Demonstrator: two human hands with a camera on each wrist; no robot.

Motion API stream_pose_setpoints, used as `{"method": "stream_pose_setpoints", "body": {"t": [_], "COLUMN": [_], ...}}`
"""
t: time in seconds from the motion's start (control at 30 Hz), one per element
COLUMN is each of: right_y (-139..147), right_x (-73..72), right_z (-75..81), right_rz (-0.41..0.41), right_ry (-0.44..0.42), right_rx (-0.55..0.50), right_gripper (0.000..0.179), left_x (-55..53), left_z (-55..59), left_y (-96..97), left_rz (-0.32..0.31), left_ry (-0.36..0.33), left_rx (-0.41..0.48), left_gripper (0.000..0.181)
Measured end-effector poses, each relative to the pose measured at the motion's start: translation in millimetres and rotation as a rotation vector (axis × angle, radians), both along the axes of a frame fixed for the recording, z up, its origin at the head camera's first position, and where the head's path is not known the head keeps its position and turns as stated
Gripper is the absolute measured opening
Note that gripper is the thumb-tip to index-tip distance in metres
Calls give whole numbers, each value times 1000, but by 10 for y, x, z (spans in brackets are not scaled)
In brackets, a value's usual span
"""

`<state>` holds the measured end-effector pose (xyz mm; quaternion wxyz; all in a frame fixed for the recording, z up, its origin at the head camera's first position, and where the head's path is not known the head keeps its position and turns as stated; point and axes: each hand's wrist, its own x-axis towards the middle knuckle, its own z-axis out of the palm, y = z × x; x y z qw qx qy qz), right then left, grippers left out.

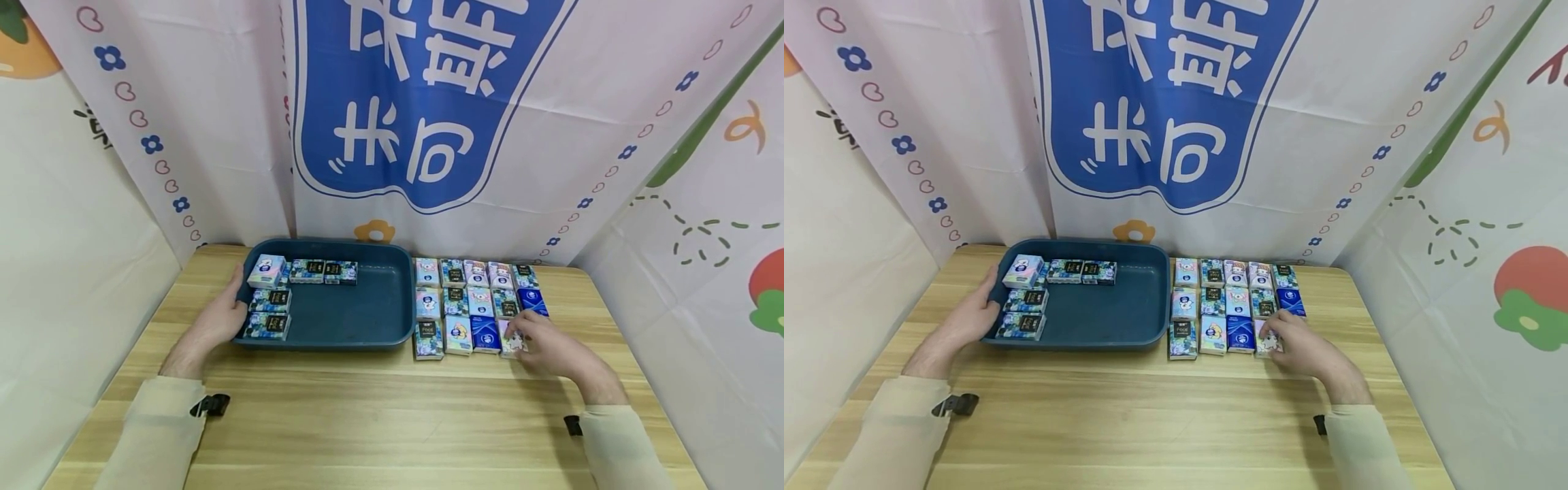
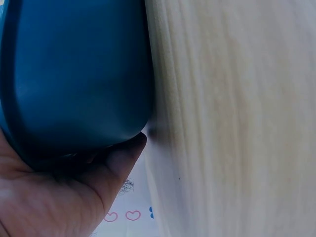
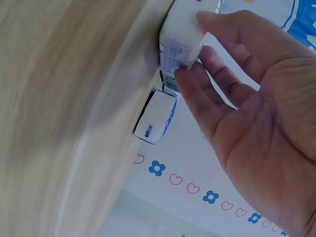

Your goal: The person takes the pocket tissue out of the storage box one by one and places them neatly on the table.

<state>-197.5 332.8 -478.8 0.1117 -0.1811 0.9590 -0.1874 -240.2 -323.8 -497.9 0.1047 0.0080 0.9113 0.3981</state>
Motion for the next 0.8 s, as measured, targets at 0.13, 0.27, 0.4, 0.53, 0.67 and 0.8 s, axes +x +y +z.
{"method": "stream_pose_setpoints", "body": {"t": [0.13,0.27,0.4,0.53,0.67,0.8], "right_y": [-21,-86,-243,-504,-808,-1101], "right_x": [-42,-72,-89,-112,-146,-184], "right_z": [-35,-22,79,191,251,287], "right_rz": [9,30,20,0,-4,28], "right_ry": [33,99,173,227,242,252], "right_rx": [-2,0,-33,-92,-131,-159], "right_gripper": [29,26,22,23,26,27], "left_x": [9,17,16,17,20,19], "left_z": [9,15,21,30,36,34], "left_y": [10,15,15,14,17,21], "left_rz": [-1,-2,2,4,3,0], "left_ry": [2,1,-3,-7,-9,-5], "left_rx": [5,22,32,31,36,31], "left_gripper": [82,83,83,83,83,83]}}
